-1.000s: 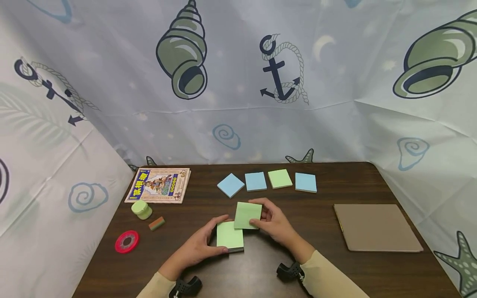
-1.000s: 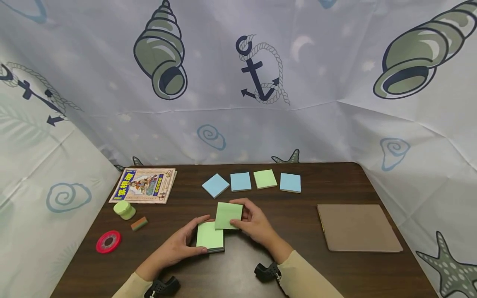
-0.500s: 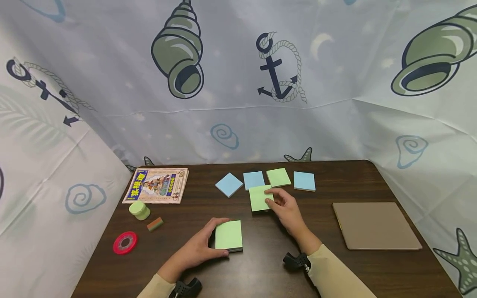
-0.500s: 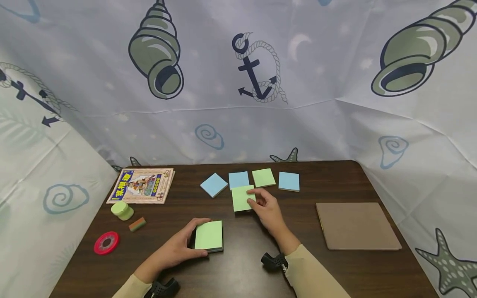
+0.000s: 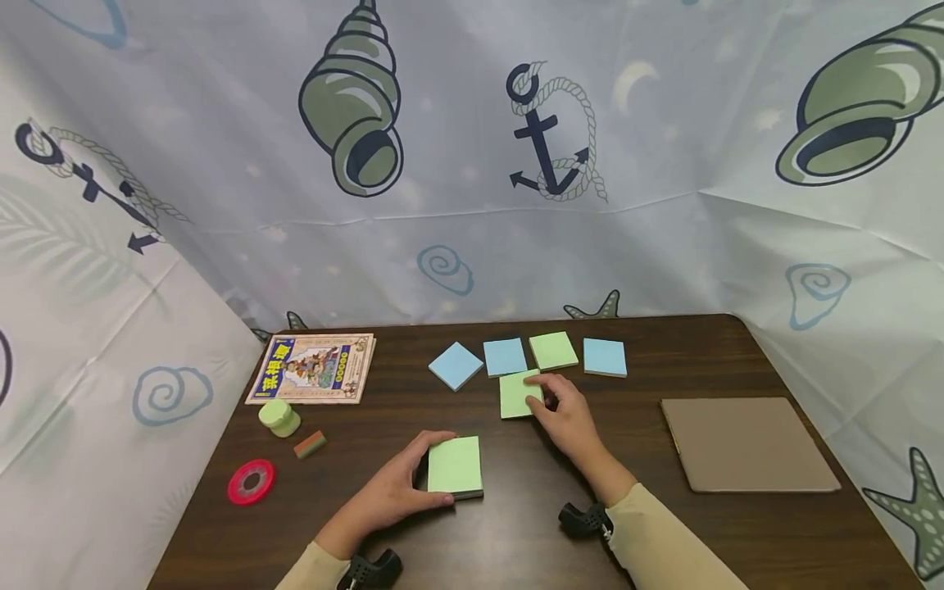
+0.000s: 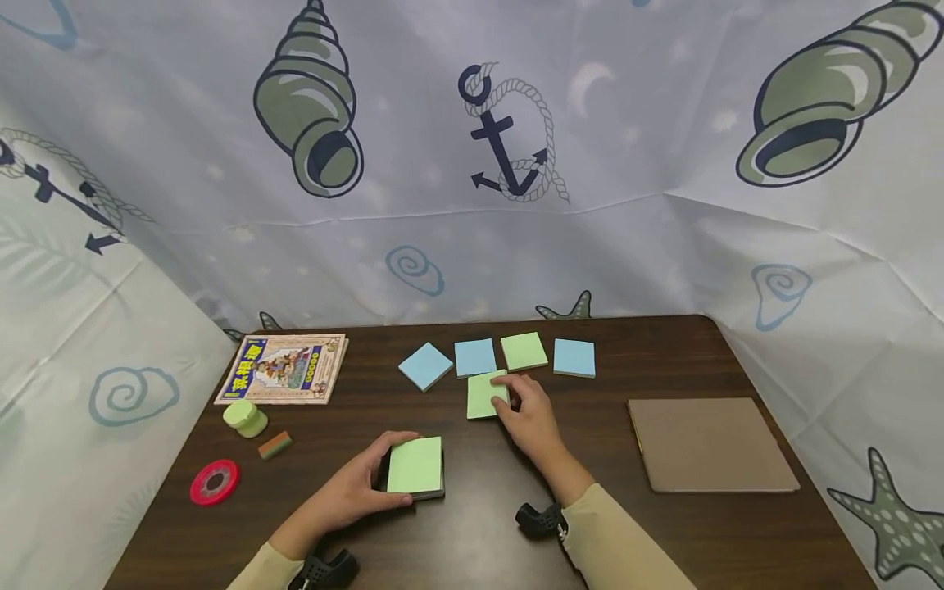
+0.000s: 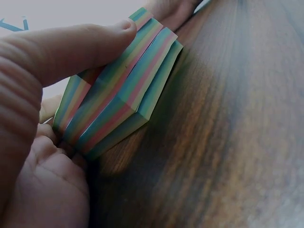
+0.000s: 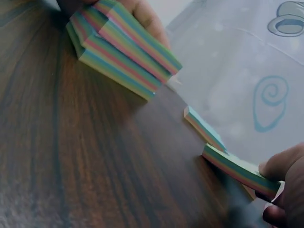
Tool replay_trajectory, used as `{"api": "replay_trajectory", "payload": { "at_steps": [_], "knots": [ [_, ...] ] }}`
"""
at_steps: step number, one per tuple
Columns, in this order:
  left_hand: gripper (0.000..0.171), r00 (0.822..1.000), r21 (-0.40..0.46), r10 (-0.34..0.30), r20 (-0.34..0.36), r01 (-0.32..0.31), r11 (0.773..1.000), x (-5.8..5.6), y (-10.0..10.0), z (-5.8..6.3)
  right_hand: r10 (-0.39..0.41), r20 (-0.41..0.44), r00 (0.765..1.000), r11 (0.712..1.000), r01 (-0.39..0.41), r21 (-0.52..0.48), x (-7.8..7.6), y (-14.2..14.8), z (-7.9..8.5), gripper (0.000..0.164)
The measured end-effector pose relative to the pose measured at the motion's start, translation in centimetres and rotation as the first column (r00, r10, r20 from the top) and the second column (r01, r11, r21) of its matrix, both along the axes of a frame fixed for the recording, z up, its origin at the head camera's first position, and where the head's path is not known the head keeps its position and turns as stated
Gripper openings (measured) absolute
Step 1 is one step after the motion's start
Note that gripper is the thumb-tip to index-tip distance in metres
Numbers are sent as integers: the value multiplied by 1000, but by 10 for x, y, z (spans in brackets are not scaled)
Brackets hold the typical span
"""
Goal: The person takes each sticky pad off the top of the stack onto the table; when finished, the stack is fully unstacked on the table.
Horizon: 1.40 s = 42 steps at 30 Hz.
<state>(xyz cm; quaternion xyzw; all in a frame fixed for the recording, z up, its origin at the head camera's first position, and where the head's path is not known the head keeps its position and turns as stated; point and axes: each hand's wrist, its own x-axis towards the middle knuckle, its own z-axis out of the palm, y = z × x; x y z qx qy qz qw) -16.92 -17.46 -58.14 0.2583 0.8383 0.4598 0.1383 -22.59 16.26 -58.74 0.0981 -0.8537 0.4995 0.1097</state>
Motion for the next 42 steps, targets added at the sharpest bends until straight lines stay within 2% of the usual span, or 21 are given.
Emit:
{"api": "replay_trajectory", "payload": {
  "at_steps": [4, 8, 15, 23, 36, 39, 42],
  "knots": [
    [90, 1000, 20, -4, 27, 3, 1000, 1, 0, 0, 8, 21, 1000, 996, -10, 92, 1, -2, -1, 38],
    [90, 999, 15, -3, 37, 2, 1000, 2, 0, 2, 30, 26, 999, 990, -33, 137, 1, -5, -2, 45],
    [90, 999, 2, 2, 46, -2, 1000, 3, -1, 3, 46, -9, 999, 973, -43, 226, 2, -8, -2, 41],
    [91, 999, 13, -3, 44, 2, 1000, 3, 1, 4, 18, -20, 1000, 959, -11, 284, 4, -9, -2, 38],
    [90, 1000, 15, -6, 25, 6, 1000, 2, 3, 5, 3, -42, 999, 951, 10, 308, 4, -10, 0, 33],
    [90, 1000, 21, -10, 21, 10, 1000, 1, 3, 6, 0, -35, 999, 961, 10, 278, 3, -10, 0, 33],
    [90, 1000, 26, -10, 22, 10, 1000, 1, 3, 7, -9, -31, 999, 979, 15, 201, 2, -10, 0, 32]
  ]
}}
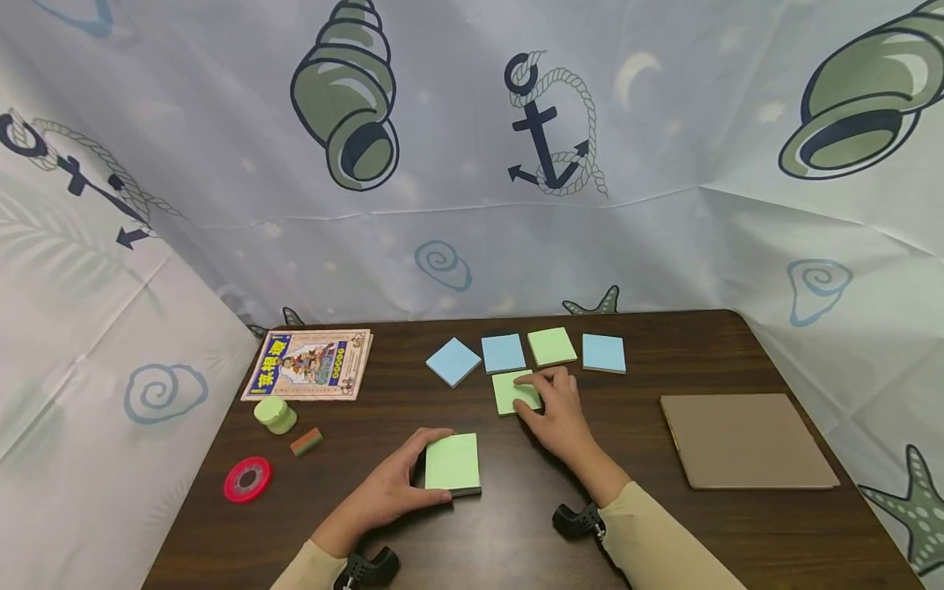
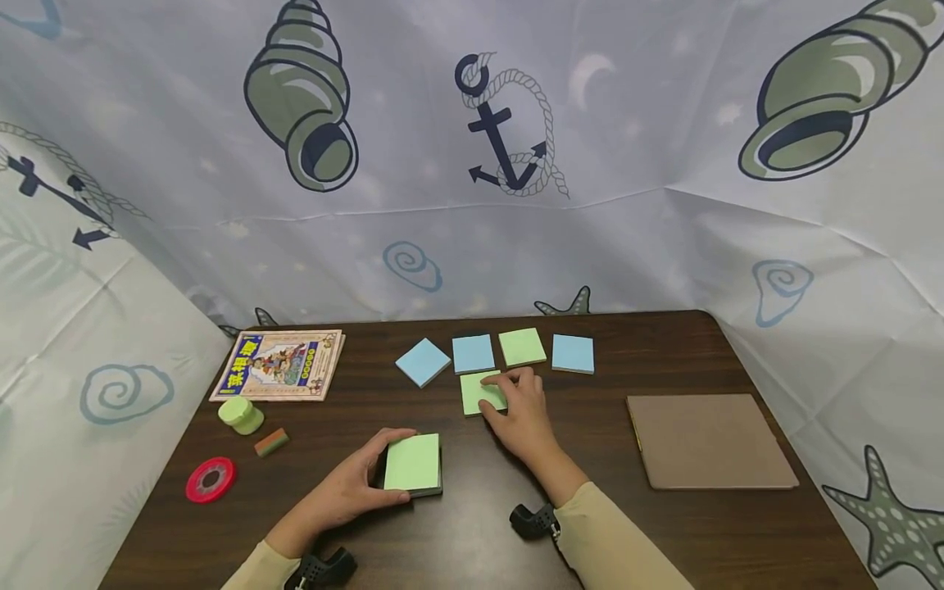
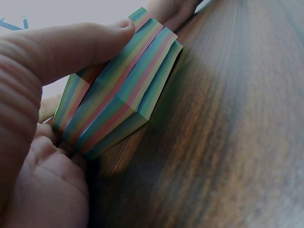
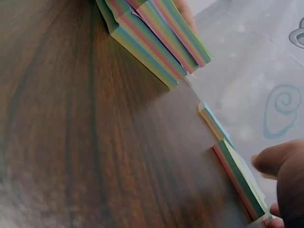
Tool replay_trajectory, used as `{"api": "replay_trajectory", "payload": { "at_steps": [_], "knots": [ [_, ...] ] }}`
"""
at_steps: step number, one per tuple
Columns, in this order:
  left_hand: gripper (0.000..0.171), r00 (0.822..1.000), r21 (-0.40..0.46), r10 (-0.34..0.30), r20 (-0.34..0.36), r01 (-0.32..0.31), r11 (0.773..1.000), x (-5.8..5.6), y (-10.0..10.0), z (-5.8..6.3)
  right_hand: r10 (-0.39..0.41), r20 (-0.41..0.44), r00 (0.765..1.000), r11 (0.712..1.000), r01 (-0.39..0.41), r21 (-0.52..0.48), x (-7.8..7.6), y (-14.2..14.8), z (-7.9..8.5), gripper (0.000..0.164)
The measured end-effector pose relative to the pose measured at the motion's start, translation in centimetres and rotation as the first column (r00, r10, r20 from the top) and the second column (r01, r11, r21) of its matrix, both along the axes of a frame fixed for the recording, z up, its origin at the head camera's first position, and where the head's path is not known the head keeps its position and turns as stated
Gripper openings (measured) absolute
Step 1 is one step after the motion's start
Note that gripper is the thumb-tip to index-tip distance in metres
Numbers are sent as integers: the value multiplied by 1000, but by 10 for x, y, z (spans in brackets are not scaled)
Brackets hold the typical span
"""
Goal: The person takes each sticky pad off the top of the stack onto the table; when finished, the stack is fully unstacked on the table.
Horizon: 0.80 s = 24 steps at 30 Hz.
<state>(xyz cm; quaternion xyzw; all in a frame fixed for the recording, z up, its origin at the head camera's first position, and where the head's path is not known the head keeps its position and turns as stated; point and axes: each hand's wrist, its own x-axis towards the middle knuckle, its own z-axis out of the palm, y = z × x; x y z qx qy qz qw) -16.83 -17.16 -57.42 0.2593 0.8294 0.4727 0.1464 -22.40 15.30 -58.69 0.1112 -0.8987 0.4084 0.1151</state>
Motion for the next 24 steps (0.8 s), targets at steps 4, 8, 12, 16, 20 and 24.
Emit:
{"api": "replay_trajectory", "payload": {
  "at_steps": [4, 8, 12, 16, 20, 24],
  "knots": [
    [89, 1000, -5, 3, 2, -3, 1000, -1, 1, 3, -27, -28, 999, 988, 22, -155, -2, 0, 3, 32],
    [90, 1000, -12, 1, 17, -1, 1000, -2, 1, 4, -32, -49, 998, 954, 16, -301, 0, -1, 8, 30],
    [90, 999, -5, -1, 33, 2, 1000, -1, 0, 1, 22, -8, 1000, 911, -23, -411, 6, -6, 10, 29],
    [89, 999, 2, -1, 33, 1, 1000, 0, -1, -2, 163, 38, 986, 836, -118, -536, 14, -13, 12, 33],
    [88, 999, -2, 6, 31, -6, 1000, -1, -1, -3, 357, 78, 931, 727, -224, -649, 23, -23, 12, 36],
    [89, 999, -11, 8, 42, -8, 1000, -1, 0, -2, 508, 79, 858, 660, -329, -675, 30, -33, 10, 40]
  ]
}}
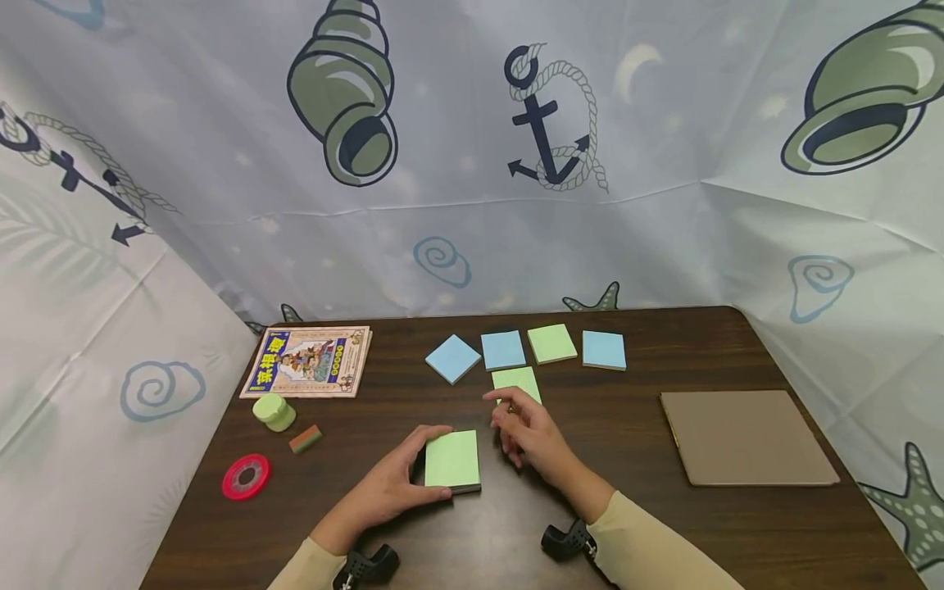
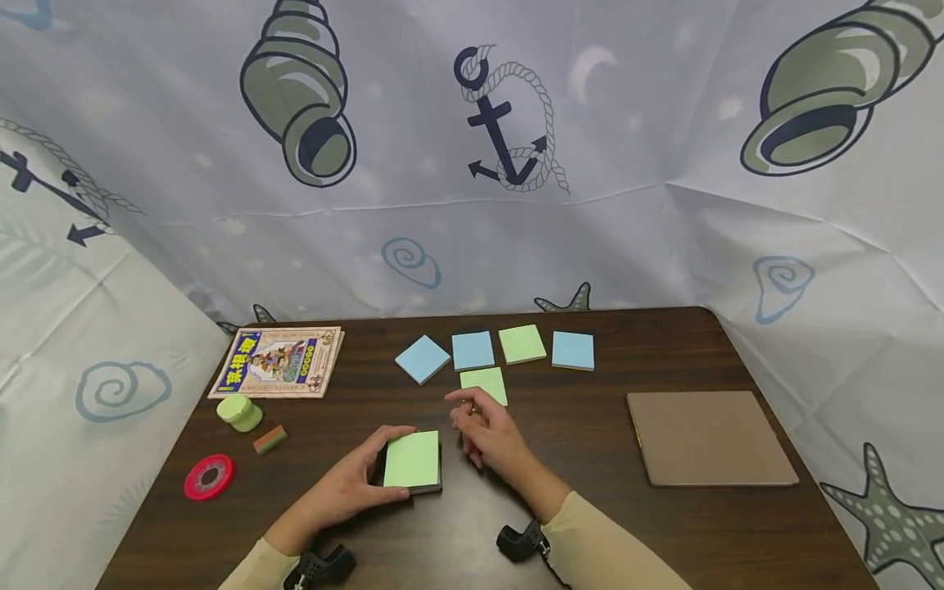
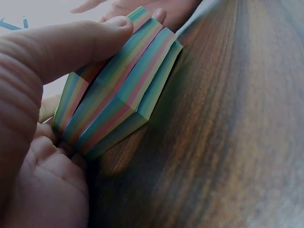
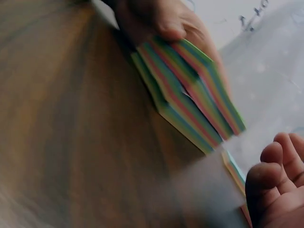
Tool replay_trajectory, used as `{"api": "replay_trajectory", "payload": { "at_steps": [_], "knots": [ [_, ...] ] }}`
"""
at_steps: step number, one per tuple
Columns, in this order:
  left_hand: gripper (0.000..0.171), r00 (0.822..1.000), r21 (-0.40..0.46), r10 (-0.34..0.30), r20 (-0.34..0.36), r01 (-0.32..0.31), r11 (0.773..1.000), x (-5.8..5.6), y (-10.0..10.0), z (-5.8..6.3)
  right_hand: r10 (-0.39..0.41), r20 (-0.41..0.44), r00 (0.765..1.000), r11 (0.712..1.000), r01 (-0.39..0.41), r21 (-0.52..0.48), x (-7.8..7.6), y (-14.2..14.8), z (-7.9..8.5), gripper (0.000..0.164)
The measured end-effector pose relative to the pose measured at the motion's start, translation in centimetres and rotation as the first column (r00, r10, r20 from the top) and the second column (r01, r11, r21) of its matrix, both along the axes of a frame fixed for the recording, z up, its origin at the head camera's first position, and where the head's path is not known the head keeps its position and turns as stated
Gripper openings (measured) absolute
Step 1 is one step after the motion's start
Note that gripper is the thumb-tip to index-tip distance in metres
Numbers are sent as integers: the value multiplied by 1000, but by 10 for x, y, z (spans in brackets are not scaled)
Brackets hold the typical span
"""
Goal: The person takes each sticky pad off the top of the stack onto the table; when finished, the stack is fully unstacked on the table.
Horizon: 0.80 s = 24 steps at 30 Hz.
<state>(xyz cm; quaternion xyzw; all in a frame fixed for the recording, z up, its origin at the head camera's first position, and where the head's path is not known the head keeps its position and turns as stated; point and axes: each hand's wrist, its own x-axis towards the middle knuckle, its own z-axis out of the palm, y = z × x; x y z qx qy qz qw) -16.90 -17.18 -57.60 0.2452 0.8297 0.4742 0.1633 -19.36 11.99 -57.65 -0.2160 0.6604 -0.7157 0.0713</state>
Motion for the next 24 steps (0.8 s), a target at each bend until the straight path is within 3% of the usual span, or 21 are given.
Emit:
{"api": "replay_trajectory", "payload": {
  "at_steps": [3, 7, 13, 16, 24],
  "knots": [
    [90, 1000, -2, -3, 10, 3, 1000, 1, 0, 1, 91, 0, 996, 995, -91, 35, 3, -5, -1, 41],
    [90, 1000, 1, -9, 11, 9, 1000, 1, 0, 3, 147, 8, 989, 978, -147, 148, 2, -8, -3, 44],
    [88, 1000, 9, -8, -18, 8, 1000, -2, 1, 4, 177, -137, 975, 925, -117, 362, -5, -8, -2, 60],
    [86, 1000, 18, -10, -27, 11, 1000, -2, 0, 2, 197, -197, 960, 904, -100, 417, -4, -8, -2, 67],
    [83, 999, 15, -22, -47, 23, 1000, 0, -1, -2, 236, -229, 944, 850, -86, 520, 1, -10, 0, 74]
  ]
}}
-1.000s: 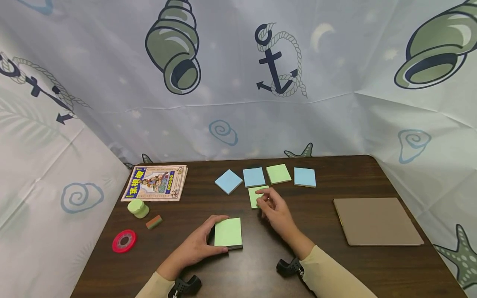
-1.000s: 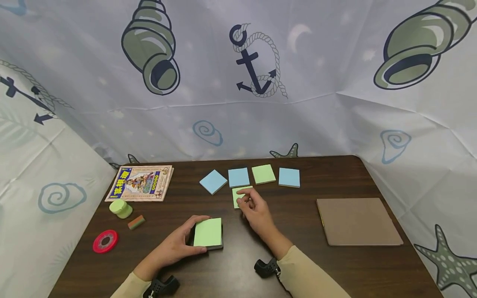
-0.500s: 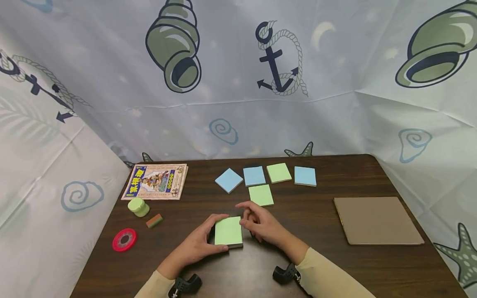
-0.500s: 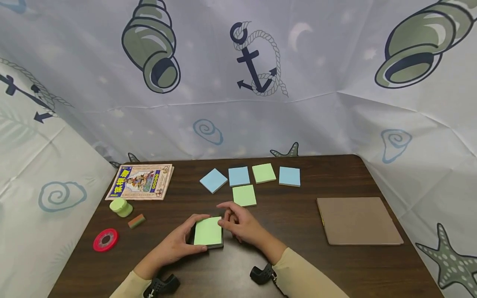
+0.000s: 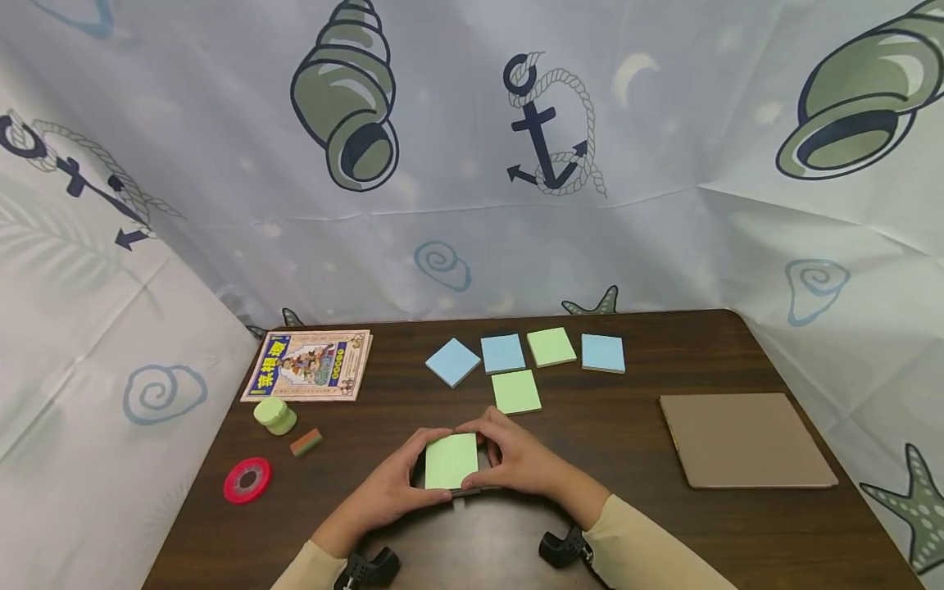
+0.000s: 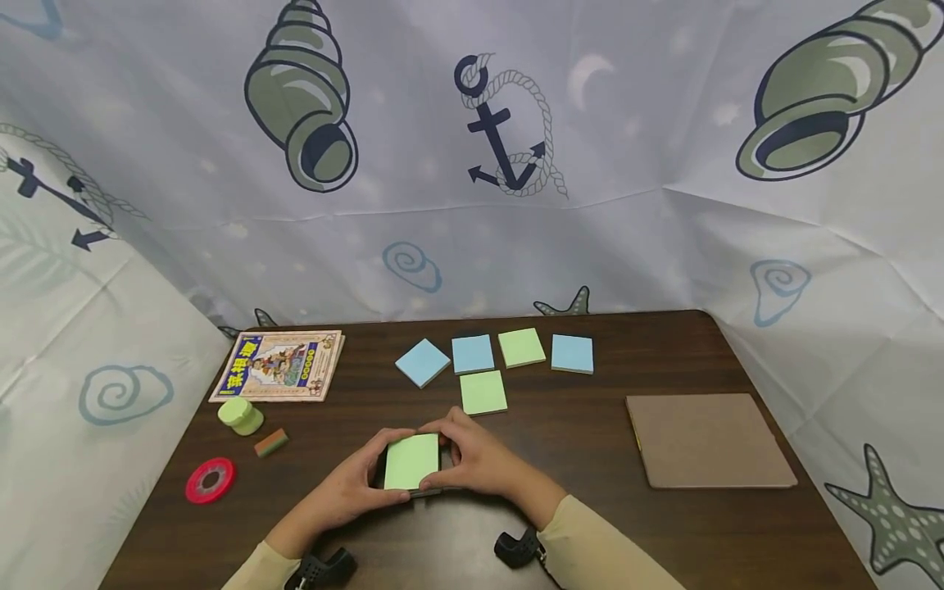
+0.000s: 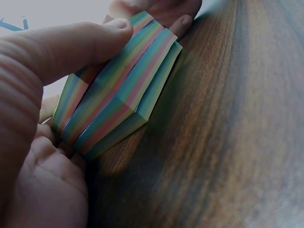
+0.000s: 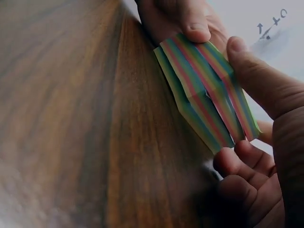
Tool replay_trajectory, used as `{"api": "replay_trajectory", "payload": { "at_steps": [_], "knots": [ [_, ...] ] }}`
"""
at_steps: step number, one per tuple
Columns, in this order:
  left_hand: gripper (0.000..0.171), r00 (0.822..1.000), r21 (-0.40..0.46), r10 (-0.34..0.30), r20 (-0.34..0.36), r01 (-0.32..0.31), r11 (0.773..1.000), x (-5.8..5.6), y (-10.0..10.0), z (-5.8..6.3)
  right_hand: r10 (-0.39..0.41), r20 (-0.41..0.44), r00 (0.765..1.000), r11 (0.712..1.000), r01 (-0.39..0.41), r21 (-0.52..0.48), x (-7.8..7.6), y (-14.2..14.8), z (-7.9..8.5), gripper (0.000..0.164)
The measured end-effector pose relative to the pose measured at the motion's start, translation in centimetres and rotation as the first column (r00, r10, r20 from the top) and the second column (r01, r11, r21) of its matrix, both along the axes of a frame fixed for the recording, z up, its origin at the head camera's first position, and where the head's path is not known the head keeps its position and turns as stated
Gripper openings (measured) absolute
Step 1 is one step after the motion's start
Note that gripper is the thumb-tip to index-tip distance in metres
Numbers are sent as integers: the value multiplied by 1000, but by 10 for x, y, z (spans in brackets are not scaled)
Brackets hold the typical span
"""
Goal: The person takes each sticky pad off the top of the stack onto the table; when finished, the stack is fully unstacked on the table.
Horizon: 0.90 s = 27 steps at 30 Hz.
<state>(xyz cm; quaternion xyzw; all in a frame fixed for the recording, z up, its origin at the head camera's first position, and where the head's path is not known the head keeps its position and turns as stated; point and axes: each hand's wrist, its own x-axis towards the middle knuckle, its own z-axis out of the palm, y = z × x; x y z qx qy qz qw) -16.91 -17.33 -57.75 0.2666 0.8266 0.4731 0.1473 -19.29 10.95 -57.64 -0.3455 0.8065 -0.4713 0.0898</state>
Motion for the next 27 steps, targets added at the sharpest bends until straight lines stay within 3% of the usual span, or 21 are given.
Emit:
{"api": "replay_trajectory", "payload": {
  "at_steps": [10, 22, 27],
  "knots": [
    [87, 1000, 7, 9, 17, -9, 1000, -1, 1, 2, -5, 24, 1000, 1000, 5, -7, -2, -1, 0, 62],
    [92, 999, 22, 16, 28, -17, 1000, 1, 0, 0, 8, 110, 994, 998, -2, -59, -1, -1, -3, 60],
    [94, 999, 4, 28, 40, -28, 1000, 2, 0, 2, 11, 187, 982, 997, 3, -74, 0, 0, -2, 63]
  ]
}}
